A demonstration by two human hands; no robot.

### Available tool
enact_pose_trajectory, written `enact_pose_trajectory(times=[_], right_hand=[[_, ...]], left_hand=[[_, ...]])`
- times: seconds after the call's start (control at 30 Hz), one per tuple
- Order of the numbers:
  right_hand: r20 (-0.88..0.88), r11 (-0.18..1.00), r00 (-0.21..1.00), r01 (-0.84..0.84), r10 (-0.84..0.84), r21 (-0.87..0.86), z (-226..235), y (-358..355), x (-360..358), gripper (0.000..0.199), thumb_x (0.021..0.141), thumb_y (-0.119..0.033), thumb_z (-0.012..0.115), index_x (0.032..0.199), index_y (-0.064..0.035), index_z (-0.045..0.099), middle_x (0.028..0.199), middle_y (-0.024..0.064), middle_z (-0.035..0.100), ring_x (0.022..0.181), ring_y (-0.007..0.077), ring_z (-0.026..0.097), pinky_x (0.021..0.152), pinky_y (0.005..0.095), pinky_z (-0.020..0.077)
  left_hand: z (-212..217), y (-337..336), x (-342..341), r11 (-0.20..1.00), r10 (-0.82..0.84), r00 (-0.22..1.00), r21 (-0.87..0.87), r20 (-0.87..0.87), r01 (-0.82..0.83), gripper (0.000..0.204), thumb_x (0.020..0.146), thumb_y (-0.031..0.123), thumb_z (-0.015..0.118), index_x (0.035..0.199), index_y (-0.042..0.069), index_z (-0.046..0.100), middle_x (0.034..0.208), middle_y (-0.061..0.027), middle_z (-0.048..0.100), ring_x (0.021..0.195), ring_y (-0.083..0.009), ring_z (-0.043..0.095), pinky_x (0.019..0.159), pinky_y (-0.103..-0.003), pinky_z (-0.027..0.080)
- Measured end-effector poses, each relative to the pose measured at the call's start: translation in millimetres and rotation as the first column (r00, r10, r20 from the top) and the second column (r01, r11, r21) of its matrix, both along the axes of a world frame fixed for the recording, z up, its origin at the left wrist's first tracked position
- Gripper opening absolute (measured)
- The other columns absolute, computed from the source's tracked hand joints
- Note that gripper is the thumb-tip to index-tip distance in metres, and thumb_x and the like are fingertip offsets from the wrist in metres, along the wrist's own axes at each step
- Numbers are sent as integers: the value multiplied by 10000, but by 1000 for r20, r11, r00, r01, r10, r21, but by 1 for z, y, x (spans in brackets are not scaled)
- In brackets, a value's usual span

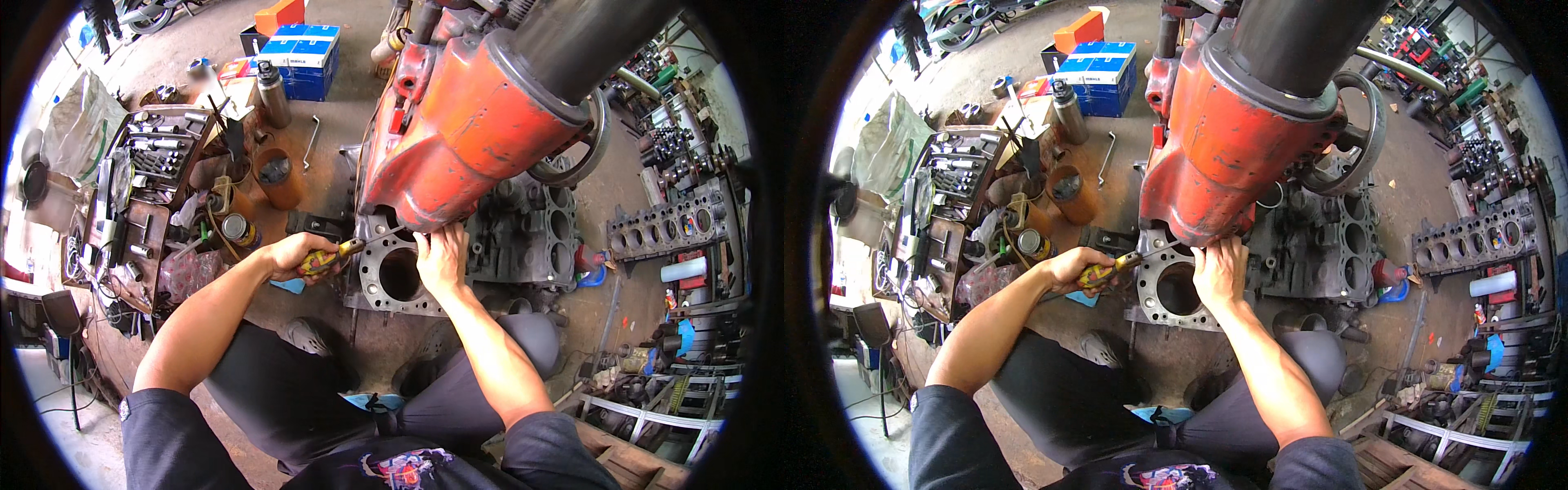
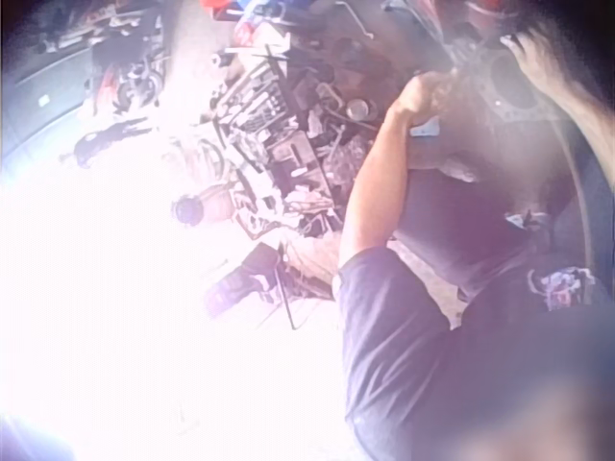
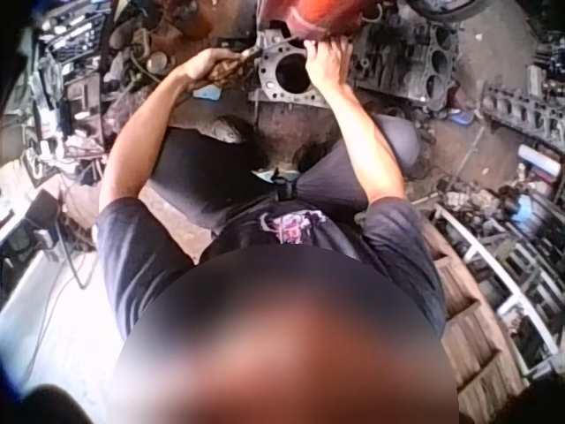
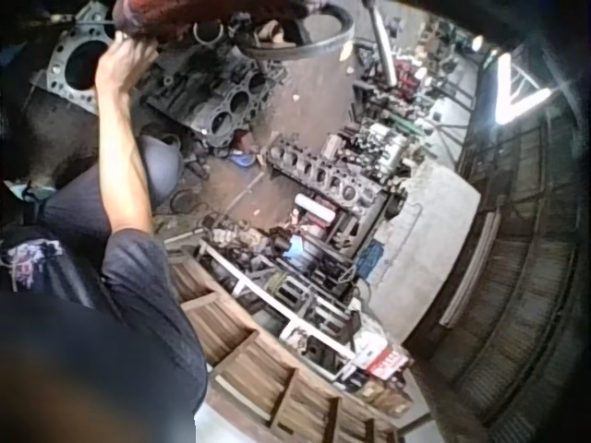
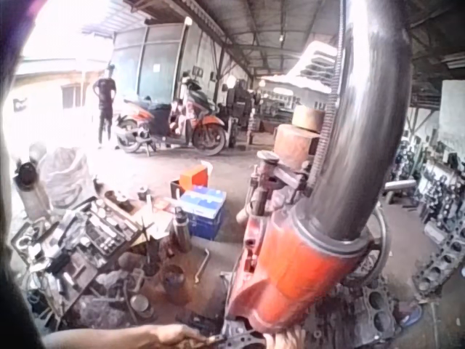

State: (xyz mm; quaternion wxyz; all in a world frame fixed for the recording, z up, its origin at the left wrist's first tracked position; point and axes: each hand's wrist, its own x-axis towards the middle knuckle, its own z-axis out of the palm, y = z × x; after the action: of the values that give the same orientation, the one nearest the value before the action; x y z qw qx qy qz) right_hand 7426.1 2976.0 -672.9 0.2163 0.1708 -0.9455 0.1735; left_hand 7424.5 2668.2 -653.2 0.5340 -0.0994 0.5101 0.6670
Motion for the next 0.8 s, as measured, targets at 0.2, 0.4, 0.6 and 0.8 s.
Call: enact_pose_trajectory(times=[0.2,0.4,0.6,0.8], right_hand=[[-46,998,998,-33,31,-49,1,-2,-10,258,889,-233,656,1000,-2,624,1022,179,612,1035,375,529,855,496,402],[-52,998,998,-32,29,-62,1,-3,-13,259,906,-246,635,992,-2,624,1013,179,610,1001,374,531,843,500,400],[-64,996,997,-39,34,-81,2,-3,-12,249,910,-249,633,984,-11,625,1015,174,611,997,366,531,841,495,398],[51,994,999,-13,19,-107,8,-5,-10,261,878,-186,666,1082,-28,631,1152,181,611,1084,393,522,888,501,390]], left_hand=[[10,1,-3,1000,2,991,-20,-133,-5,388,992,369,543,993,-10,624,757,-101,624,489,-140,496,439,-250,352],[14,6,5,914,-216,749,-400,-626,-71,395,933,397,649,958,5,681,703,-121,662,567,-210,626,544,-343,476],[15,13,19,801,-410,380,-527,-829,-285,427,890,387,676,1030,-16,675,888,-266,674,898,-436,660,787,-468,514],[16,12,8,937,-224,680,-346,-698,-47,451,991,430,558,912,5,686,759,-44,614,624,-131,562,547,-308,432]])
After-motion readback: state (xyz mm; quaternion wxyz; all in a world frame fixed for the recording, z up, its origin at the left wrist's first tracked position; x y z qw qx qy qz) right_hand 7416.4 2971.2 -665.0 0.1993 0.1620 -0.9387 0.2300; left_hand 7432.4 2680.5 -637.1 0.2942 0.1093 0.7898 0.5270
